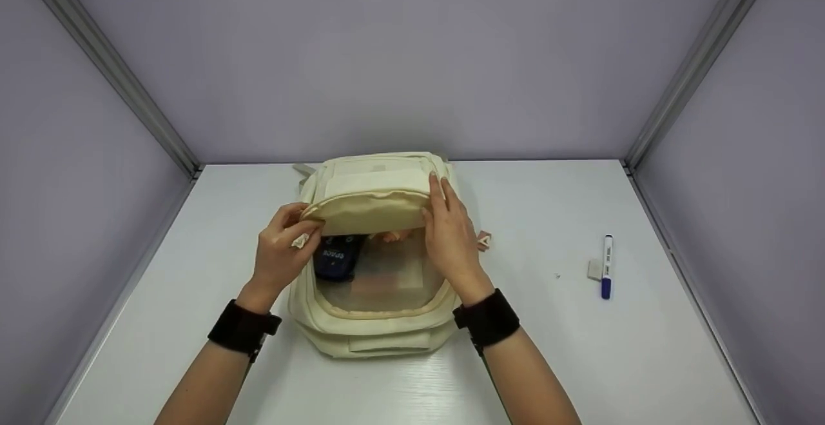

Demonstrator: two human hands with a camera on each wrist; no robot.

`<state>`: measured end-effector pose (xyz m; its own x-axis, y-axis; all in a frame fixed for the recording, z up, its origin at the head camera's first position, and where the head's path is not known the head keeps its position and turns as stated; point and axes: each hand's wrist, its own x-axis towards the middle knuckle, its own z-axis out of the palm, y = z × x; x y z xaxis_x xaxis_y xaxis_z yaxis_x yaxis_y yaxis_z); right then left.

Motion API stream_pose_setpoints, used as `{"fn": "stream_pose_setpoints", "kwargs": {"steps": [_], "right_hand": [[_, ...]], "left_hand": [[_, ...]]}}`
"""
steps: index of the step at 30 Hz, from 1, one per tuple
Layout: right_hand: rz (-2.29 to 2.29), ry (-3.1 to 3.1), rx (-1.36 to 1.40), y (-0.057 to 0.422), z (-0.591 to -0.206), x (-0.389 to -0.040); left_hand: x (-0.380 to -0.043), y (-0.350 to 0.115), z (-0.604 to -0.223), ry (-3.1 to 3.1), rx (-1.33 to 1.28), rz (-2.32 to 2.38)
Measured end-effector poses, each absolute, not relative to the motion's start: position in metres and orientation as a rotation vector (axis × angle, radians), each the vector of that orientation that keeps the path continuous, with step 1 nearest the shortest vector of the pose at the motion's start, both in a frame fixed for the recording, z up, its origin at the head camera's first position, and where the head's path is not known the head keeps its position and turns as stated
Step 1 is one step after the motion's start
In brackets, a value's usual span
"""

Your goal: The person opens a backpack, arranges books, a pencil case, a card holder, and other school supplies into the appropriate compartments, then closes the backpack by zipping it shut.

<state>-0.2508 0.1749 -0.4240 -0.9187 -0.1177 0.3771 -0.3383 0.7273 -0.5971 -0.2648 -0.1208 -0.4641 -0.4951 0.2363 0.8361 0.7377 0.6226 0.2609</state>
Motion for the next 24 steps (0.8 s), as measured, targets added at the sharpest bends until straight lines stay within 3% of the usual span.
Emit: {"fn": "stream_pose_setpoints", "kwargs": {"steps": [13,24], "right_hand": [[0.997,-2.574,0.315,0.179,-0.431,-0.237],[0.963,-2.716,0.479,0.193,-0.437,-0.221]], "left_hand": [[-0.261,-0.122,-0.468,-1.940,-0.742,-0.942],[-0.249,-0.129,-0.475,-2.518,-0.680,-1.127]]}}
